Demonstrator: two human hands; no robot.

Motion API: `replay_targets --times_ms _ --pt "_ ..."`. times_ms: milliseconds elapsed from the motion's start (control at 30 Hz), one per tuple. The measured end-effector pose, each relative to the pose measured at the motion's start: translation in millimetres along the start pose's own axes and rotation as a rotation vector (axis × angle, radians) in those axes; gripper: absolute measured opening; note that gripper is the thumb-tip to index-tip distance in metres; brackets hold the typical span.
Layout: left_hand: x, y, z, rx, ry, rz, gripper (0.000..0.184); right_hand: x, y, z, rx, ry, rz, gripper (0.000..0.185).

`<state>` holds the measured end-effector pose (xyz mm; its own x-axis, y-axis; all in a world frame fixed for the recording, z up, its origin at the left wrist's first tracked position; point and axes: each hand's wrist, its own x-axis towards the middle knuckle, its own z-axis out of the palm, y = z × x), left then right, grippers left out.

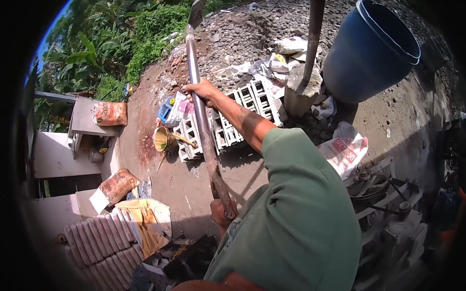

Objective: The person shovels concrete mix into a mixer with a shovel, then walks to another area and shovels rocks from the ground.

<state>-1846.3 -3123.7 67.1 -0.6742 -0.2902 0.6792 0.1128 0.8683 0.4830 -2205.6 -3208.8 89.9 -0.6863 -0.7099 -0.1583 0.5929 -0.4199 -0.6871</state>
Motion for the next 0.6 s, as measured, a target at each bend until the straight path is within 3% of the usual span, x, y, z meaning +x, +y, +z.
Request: replay_targets --times_ms 67,133,233,300,433,467,533,600 --pt "-33 -17 -45 0.068 -0.324 0.003 0.013 -22 16 13 0.184 -0.207 0.019 0.025" --pt "-71 -18 -82 0.376 -0.363 -0.037 0.014 -35 39 29 0.252 -0.035 0.038 0.022" --pt "-115 -11 -134 0.392 -0.286 -0.309 0.014 -87 100 37 0.170 0.137 0.214 0.015" --pt "-140 -11 -173 0.350 -0.199 -0.579 0.015 -138 144 42 0.347 0.199 0.373 0.018" --pt "-175 -38 -257 0.252 -0.048 -1.058 0.016 -225 230 36 0.604 0.112 0.567 0.018" --pt "-183 -48 -273 0.231 -0.013 -1.137 0.016 -242 248 34 0.608 0.136 0.554 0.018" --pt "-195 -70 -300 0.192 0.030 -1.237 0.017 -270 271 23 0.702 0.042 0.744 0.013" --pt "-199 -91 -316 0.171 0.036 -1.285 0.018 -292 286 6 0.649 0.138 0.749 0.011"
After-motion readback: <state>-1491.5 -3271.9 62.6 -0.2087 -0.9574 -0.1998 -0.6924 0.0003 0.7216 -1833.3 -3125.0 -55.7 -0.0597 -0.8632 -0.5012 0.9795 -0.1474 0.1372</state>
